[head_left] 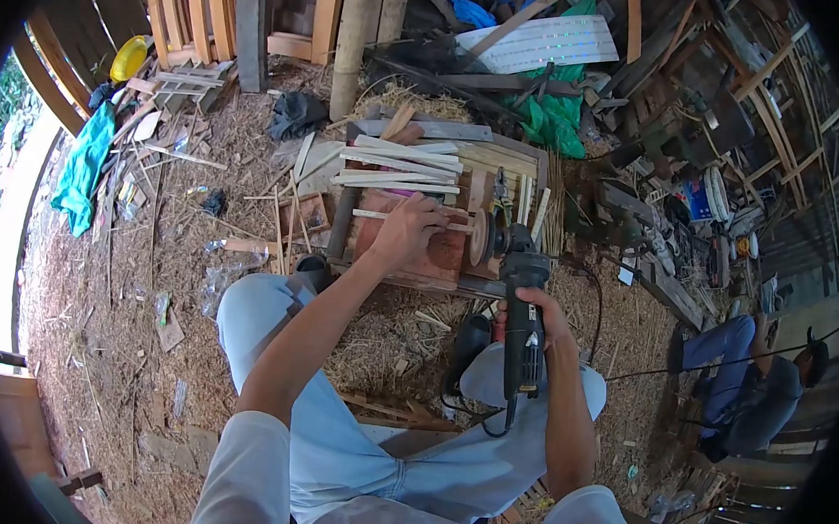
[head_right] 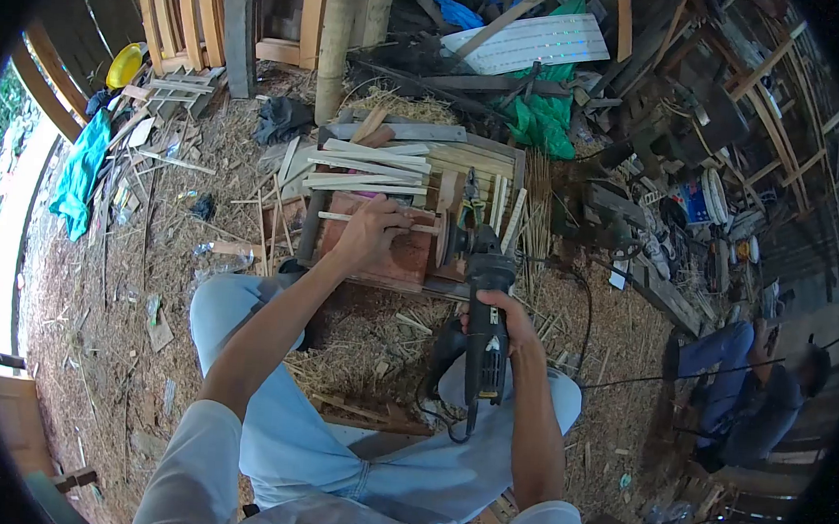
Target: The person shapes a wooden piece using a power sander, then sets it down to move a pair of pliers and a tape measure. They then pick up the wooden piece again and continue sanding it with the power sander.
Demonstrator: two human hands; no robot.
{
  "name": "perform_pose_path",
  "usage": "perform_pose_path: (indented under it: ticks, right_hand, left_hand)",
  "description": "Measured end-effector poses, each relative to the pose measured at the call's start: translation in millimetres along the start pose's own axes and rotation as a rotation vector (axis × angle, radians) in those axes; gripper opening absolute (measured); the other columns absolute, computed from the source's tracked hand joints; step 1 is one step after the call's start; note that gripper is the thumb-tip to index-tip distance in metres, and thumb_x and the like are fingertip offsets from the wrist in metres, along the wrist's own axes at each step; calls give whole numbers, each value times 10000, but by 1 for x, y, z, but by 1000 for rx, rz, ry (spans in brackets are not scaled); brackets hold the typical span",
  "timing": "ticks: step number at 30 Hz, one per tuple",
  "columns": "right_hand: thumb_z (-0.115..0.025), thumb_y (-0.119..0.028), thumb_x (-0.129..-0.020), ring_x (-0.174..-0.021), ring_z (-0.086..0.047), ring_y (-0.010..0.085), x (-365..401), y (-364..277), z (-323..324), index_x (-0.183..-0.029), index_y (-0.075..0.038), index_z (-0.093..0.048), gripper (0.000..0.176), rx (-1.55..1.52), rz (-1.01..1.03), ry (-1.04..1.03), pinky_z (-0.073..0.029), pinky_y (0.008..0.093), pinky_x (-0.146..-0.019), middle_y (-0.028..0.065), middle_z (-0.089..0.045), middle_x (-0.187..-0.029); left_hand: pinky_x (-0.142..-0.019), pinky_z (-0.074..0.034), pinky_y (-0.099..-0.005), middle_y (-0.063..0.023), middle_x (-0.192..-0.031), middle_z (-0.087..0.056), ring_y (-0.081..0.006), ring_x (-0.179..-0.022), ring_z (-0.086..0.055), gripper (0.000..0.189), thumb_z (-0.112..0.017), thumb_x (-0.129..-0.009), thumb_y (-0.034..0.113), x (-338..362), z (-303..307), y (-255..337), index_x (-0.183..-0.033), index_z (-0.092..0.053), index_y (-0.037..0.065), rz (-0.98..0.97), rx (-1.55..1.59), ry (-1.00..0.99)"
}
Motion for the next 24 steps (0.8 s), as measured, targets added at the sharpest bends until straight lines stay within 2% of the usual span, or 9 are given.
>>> perform_pose_path:
  ticks: [4,6,12,15,22,24]
  right_hand:
    - [-663,-282,-790,-700,-667,225,0,-2,-1,-945,57,-590,380,12,23,-26,-574,346,-682,148,-660,-825]
    - [-657,-276,-794,-689,-667,225,0,1,-2,-946,62,-597,376,-11,-29,5,-575,347,-684,147,-661,-821]
    - [-670,-276,-783,-674,-666,225,-1,-2,0,-939,80,-615,393,-37,36,2,-577,346,-685,151,-663,-812]
    - [-680,-279,-773,-694,-669,225,-1,1,0,-941,80,-614,401,-18,-11,4,-577,344,-685,155,-663,-823]
    - [-679,-285,-775,-716,-668,238,0,-3,-2,-949,75,-601,408,-15,31,7,-573,349,-695,157,-659,-842]
    - [-673,-275,-782,-720,-666,246,-4,-1,1,-956,73,-587,399,-15,9,9,-571,354,-703,161,-656,-851]
  left_hand:
    - [-792,-485,-375,-49,-868,-620,-263,-872,-544,151,-617,-688,7,0,-2,-1,-807,-698,52,12,-23,-35]
    - [-792,-481,-377,-54,-859,-611,-269,-879,-540,150,-616,-685,4,-1,-3,-1,-805,-695,49,4,24,-55]
    - [-738,-456,-372,-64,-856,-636,-265,-811,-517,147,-630,-685,-24,0,-1,-2,-807,-694,25,23,-2,-22]
    - [-738,-456,-373,-70,-851,-635,-267,-803,-518,157,-634,-683,-29,-1,-1,0,-818,-694,22,12,8,-18]
    - [-738,-452,-376,-70,-839,-635,-268,-794,-523,168,-646,-675,-23,0,0,0,-831,-689,21,-32,22,14]
    - [-759,-470,-385,-59,-852,-622,-280,-838,-535,128,-648,-686,11,-1,-3,-3,-806,-679,43,13,16,-27]
Point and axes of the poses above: each hand's wrist, its own x-axis away from the middle knuckle, its own z-axis out of the back of the hand, y = z × x, the point moved 9 cm from there along -x, towards the middle knuckle
